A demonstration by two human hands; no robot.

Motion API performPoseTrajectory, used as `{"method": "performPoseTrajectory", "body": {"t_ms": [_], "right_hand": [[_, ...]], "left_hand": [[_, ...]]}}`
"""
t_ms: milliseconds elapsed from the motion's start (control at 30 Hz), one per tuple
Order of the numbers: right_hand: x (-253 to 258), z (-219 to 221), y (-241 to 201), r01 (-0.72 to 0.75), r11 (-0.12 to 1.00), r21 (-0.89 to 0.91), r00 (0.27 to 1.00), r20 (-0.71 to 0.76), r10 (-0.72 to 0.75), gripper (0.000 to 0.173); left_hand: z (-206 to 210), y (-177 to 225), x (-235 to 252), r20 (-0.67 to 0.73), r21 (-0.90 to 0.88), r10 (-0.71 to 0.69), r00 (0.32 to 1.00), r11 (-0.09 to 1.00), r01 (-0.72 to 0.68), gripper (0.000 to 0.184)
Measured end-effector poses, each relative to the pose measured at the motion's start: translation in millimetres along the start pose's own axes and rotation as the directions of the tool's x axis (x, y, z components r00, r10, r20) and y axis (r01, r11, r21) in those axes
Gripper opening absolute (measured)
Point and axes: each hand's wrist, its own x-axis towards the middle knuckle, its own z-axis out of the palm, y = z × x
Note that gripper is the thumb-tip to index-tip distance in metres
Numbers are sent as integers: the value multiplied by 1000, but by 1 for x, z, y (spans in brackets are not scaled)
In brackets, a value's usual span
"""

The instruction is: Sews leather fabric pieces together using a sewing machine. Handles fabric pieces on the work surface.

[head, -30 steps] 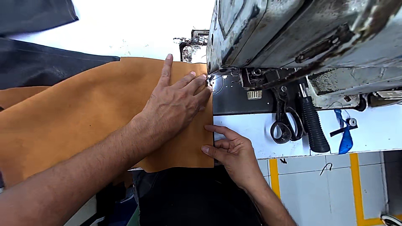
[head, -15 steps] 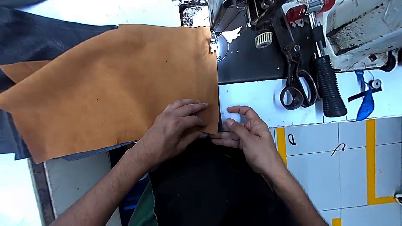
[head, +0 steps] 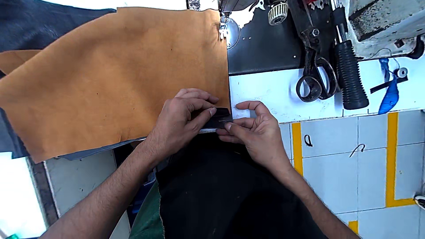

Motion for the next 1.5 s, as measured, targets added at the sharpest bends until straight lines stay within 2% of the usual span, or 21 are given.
{"method": "performPoseTrajectory", "body": {"t_ms": [100,167,267,333,433,533,633,800,833,900,967,1000,1067,1133,1267,1500], "right_hand": [[-3,-1,4,23,999,24,999,34,-23,50],[-4,-2,2,30,1000,-9,999,41,-29,56],[2,-2,3,78,990,-115,997,-1,-78,63],[7,-1,5,112,987,-114,993,-29,-116,52],[13,-1,5,103,994,-42,992,-75,-106,32],[17,-1,2,64,998,-17,991,-113,-66,26],[21,1,-4,27,999,-46,989,-146,-33,25],[29,1,-7,-10,996,-85,986,-164,-4,36],[30,1,-6,-9,995,-97,987,-161,-6,38],[30,1,-5,-17,998,-62,988,-154,7,40],[30,1,-8,-39,998,43,988,-148,45,42],[30,1,-10,-59,992,109,987,-139,74,43],[30,2,-16,-104,969,226,984,-121,134,44],[29,3,-19,-123,958,258,981,-115,157,46],[31,5,-19,-97,973,209,984,-130,126,47],[35,6,-22,-77,983,165,985,-142,101,46]], "left_hand": [[0,4,-2,-110,-156,-68,992,987,50,22],[1,8,-5,-194,-257,-128,973,964,75,21],[3,6,-9,-309,-361,-60,949,931,-59,19],[10,2,-13,-295,-236,45,954,964,-119,18],[25,-5,-15,-217,91,186,958,981,-170,24],[31,-5,-14,-168,261,258,952,942,-209,24],[33,-5,-15,-132,315,281,951,921,-229,27],[31,-4,-18,-61,361,297,953,896,-257,28],[28,-4,-17,-30,378,296,955,887,-263,33],[21,-4,-16,40,468,283,958,842,-269,57],[16,-3,-12,80,570,245,966,784,-246,77],[14,-2,-9,80,604,231,970,763,-231,80],[11,0,-3,73,664,217,973,718,-210,77],[11,-1,0,78,717,220,972,666,-208,65],[7,-2,9,132,744,233,963,620,-252,60],[0,-3,19,180,743,232,956,605,-286,61]]}}
